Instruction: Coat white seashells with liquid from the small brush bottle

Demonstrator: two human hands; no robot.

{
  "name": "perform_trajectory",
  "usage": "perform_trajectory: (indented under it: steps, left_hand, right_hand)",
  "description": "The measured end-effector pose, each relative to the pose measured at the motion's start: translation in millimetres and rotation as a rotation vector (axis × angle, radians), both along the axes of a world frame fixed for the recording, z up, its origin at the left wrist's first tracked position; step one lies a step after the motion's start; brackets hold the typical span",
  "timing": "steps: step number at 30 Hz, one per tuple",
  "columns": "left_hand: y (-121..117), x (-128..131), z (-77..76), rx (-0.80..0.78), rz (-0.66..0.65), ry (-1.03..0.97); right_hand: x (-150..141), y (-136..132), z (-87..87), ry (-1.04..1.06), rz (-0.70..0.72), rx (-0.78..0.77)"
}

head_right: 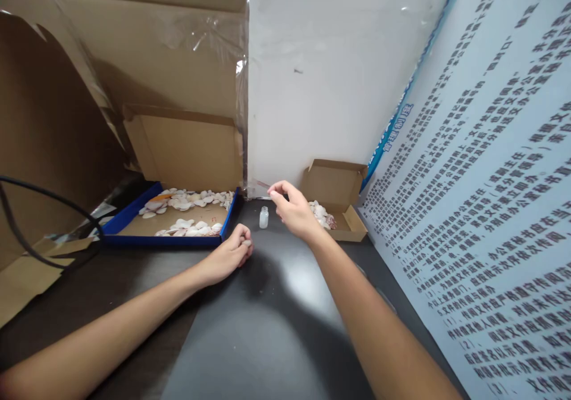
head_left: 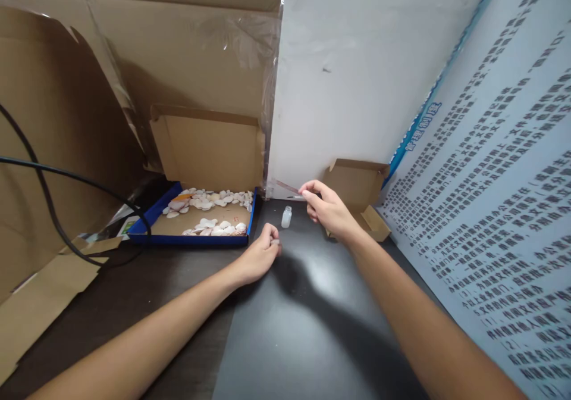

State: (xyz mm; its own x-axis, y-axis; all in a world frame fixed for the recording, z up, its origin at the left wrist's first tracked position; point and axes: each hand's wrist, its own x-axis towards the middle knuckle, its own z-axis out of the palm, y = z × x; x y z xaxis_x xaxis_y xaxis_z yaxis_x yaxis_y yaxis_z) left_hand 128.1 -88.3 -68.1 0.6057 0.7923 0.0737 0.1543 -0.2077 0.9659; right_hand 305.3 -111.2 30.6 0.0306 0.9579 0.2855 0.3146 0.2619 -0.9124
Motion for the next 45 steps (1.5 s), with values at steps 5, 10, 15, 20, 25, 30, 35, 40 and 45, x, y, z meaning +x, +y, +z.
perform_trajectory:
  steps: [5,10,15,20,25,30,35,40,45]
  left_hand:
    - [-24.4,-13.4,14.5,-0.257,-0.184,-0.099]
    - [-28.5,-22.7,23.0,-0.498,-0.227,-0.16]
    - [-24.7,-28.2,20.5,-0.581,-0.299,-0.22]
    - [-22.4,-28.3,18.2,-0.642,-0.313,-0.23]
    - [-22.5,-27.8,18.0,-0.601,-0.307,-0.164]
    - [-22.0,-28.1,15.5,-0.553,-0.273,-0.131]
    - [-23.8,-26.5,15.4,-0.528,-0.234,-0.14]
    - [-25.1,-25.5,17.1,-0.527,-0.217,-0.145]
    - [-25.1,-25.8,18.5,-0.526,-0.225,-0.136]
  right_hand:
    - [-6.7,-43.9,-33.1,0.244,-0.032,-0.143]
    - [-10.3,-69.9,-60.4,0.199,-0.12,-0.149]
    - [-15.2,-76.4,-72.5,0.021,-0.161,-0.051]
    - [-19.4,-80.2,-81.3,-0.123,-0.222,0.098]
    - [-22.2,-81.0,-81.2,-0.191,-0.193,0.123]
    - [-21.4,-80.4,-81.6,-0.191,-0.154,0.105]
    - [-19.0,-81.4,-84.8,-0.166,-0.111,0.085]
    - [-18.4,-81.1,-86.3,-0.165,-0.091,0.075]
    - [-18.5,-80.1,-87.7,-0.178,-0.081,0.049]
